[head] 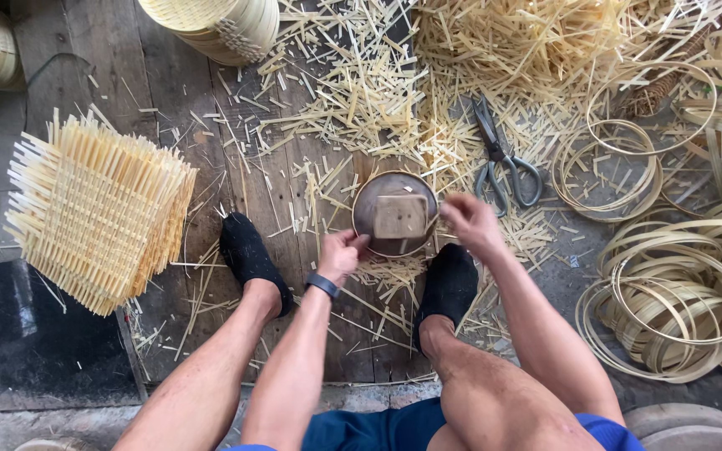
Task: The person sits on the floor and repeatedly weaves bamboo strips into circular frames to create basket bottoms. They use shears to trim the excess bamboo and a wooden block to press the weave tight. The finished pieces are stacked into a pile.
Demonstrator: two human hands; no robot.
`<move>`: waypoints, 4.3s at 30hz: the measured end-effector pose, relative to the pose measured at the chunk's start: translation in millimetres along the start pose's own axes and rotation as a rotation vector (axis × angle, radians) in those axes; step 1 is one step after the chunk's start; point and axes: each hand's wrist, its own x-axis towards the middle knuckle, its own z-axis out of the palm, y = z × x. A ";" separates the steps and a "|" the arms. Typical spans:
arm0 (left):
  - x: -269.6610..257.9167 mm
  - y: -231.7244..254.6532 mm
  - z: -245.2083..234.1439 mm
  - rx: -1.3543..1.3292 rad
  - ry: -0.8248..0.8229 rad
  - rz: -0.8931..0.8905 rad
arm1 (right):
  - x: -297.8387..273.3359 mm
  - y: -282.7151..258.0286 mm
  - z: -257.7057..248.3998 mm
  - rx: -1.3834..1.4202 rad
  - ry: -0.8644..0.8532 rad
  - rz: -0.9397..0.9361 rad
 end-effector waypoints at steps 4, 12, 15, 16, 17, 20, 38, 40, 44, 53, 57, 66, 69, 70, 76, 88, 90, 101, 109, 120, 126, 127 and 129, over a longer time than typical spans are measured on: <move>-19.3 43.7 -21.7 0.343 0.003 0.488 | 2.1 -41.3 -15.0 -0.011 -0.181 -0.292; -42.1 77.6 -27.1 0.427 0.062 0.781 | -2.2 -46.9 -11.7 -0.071 -0.212 -0.402; -41.6 81.4 -26.1 0.365 0.029 0.875 | -5.0 -47.6 -13.4 -0.162 -0.179 -0.405; -43.3 81.9 -22.8 0.334 0.000 0.832 | -6.3 -47.9 -12.7 -0.215 -0.163 -0.412; -43.8 82.5 -18.2 0.302 -0.029 0.788 | -7.6 -47.7 -11.7 -0.267 -0.147 -0.420; -36.6 87.2 1.5 0.219 0.078 0.561 | -23.8 -34.4 -0.8 -0.204 0.158 -0.464; 44.7 42.6 -22.4 0.218 0.337 0.286 | -34.6 25.1 -1.2 0.853 0.007 -0.126; 54.9 40.9 -38.7 0.191 0.397 0.290 | -28.8 50.4 -22.3 0.971 -0.015 -0.241; 47.6 49.4 -33.0 0.504 0.663 0.710 | -26.8 74.5 -41.9 1.032 0.066 -0.259; 24.0 43.0 75.9 0.928 0.622 0.848 | -32.9 70.4 -26.2 1.103 0.036 -0.254; 23.9 41.5 28.0 0.947 0.481 1.063 | -30.8 88.6 -28.3 1.125 0.013 -0.243; 118.4 255.1 -160.4 1.174 0.808 1.293 | -19.1 133.6 -44.2 1.149 -0.036 -0.231; 132.7 296.1 -196.4 1.096 0.822 1.276 | -23.7 128.3 -45.4 1.106 0.044 -0.161; 139.4 300.7 -201.8 1.099 0.838 1.275 | -25.6 124.2 -47.0 1.088 0.065 -0.140; 170.9 285.9 -206.4 1.095 0.754 1.139 | -16.9 137.8 -59.5 1.066 0.099 -0.127; 153.4 285.5 -196.3 1.192 0.892 1.126 | -27.3 64.5 -24.2 1.062 -0.014 -0.134; 133.3 262.9 -166.7 1.068 0.928 1.234 | -25.5 54.6 -16.1 0.984 -0.092 -0.164; 33.2 46.9 -0.1 -0.415 0.286 0.213 | 5.3 5.6 53.4 0.514 -0.138 -0.098; -28.8 128.5 -138.7 0.768 0.797 0.822 | 0.5 19.7 69.5 0.492 -0.079 -0.133; -103.4 122.9 -318.5 0.722 0.874 0.342 | -8.7 34.2 73.6 0.572 -0.155 -0.099; -120.3 134.3 -325.0 0.536 1.055 0.592 | -4.9 46.5 68.7 0.459 0.023 -0.180; -121.5 138.3 -317.2 0.605 1.132 0.637 | -2.5 49.3 66.6 0.470 0.044 -0.200; -115.9 145.2 -296.2 0.645 1.131 0.712 | 0.8 55.2 58.3 0.487 0.092 -0.236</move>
